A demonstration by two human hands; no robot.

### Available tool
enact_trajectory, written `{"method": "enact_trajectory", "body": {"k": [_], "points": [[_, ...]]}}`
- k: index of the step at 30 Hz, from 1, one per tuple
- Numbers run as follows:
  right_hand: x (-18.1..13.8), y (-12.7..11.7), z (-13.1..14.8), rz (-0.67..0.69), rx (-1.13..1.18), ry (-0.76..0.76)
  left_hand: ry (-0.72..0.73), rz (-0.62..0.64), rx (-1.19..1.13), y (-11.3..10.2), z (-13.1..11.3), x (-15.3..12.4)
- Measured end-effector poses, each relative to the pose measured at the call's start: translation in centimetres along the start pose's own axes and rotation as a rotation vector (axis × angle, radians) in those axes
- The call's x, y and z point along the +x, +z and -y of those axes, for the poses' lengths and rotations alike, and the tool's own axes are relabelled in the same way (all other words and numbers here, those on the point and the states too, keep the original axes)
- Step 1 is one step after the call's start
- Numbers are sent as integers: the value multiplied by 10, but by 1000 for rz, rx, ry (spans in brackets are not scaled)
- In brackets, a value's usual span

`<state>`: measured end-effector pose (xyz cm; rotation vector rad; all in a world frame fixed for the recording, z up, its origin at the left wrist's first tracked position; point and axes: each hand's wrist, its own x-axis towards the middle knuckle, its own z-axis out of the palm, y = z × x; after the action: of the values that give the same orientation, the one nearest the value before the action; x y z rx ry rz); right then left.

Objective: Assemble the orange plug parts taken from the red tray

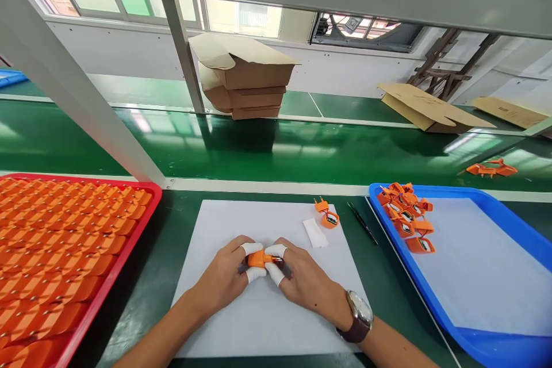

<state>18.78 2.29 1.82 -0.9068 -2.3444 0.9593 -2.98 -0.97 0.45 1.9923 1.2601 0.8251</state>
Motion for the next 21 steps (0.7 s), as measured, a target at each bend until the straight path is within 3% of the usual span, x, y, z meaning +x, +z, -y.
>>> {"method": "enact_trajectory", "body": {"k": [7, 16, 21], "points": [[6, -9, -4, 57, 142, 34, 88, -32, -2, 6, 7, 1], [1, 4, -3, -71, 216, 114, 62, -54, 144, 12, 6, -2], [-2, -3, -5, -62, 276, 94, 51, -70, 160, 0, 0, 1]]}}
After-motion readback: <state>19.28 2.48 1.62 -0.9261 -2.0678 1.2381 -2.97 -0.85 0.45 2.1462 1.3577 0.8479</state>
